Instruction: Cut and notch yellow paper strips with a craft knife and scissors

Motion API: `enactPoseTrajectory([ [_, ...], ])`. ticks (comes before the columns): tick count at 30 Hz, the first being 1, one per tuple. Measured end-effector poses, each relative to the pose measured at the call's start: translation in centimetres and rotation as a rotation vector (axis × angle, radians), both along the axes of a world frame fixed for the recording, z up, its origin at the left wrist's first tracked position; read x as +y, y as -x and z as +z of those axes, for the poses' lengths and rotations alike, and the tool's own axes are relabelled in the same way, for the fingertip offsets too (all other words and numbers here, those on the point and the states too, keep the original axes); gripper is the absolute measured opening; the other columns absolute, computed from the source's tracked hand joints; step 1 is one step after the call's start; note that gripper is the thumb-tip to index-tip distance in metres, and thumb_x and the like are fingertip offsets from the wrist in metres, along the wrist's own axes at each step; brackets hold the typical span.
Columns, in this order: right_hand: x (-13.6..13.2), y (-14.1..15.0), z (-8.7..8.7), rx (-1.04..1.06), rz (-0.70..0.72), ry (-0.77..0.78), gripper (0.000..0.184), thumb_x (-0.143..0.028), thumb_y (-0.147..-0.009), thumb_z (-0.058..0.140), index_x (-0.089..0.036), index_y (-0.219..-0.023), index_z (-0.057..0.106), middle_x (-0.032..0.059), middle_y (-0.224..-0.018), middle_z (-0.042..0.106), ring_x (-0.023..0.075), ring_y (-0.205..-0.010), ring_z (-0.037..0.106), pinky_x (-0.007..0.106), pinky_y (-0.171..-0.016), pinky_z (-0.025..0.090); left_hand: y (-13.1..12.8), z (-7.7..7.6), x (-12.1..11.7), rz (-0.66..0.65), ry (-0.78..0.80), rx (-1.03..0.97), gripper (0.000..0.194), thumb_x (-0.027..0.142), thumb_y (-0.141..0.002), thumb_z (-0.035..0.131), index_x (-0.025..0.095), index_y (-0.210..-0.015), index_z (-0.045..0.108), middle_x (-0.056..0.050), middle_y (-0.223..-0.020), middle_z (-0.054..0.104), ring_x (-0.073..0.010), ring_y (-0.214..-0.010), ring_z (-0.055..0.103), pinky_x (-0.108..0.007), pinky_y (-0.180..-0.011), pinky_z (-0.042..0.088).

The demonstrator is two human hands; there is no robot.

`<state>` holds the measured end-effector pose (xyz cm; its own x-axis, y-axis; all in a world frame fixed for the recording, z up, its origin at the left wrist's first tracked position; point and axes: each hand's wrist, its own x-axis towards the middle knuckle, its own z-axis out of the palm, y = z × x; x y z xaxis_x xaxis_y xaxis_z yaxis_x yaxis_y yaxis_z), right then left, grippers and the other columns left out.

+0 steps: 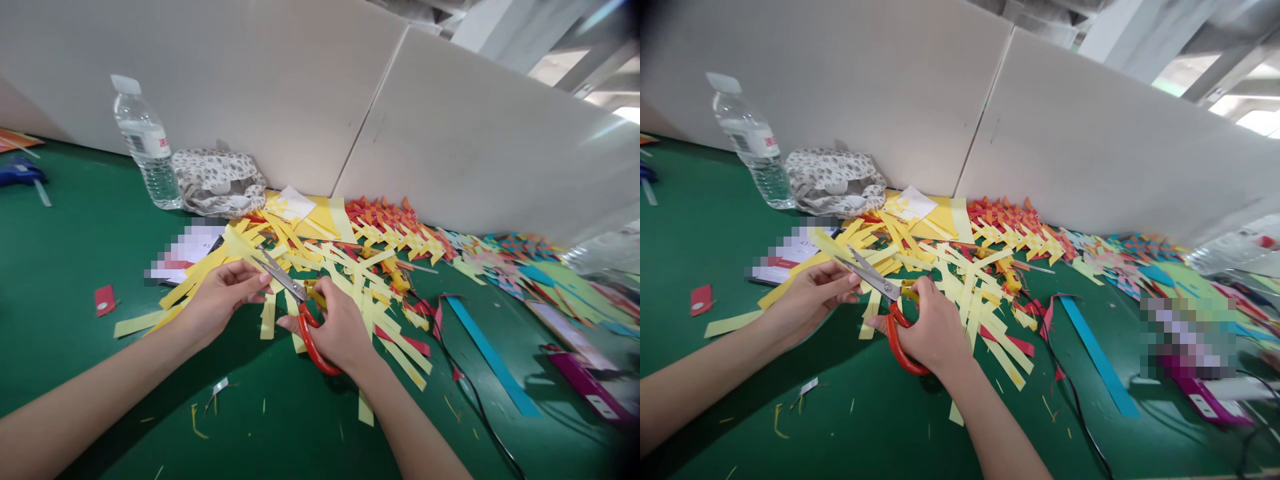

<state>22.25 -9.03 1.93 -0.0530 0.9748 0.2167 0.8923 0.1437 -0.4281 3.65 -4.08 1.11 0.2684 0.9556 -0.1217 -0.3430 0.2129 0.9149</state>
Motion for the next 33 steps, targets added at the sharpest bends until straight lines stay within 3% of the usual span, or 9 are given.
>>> enactPoseTrajectory([
  [33, 0.11, -0.23, 0.25, 0.037, 0.013, -0.037, 0.044, -0.058, -0.065, 0.063, -0.022, -0.073, 0.038, -0.0039, -0.065, 0.048, 0.0106, -0.053, 0.039, 0.023, -0.048, 0.028, 0.04, 0.14, -0.05, -0.008, 0.004, -0.001, 0.011, 0.023, -0.064, 0.076, 0.018, -0.065, 0.067, 0.002, -0.06, 0.065, -0.0068, -0.054, 0.058, -0.015, -0.054, 0.049],
])
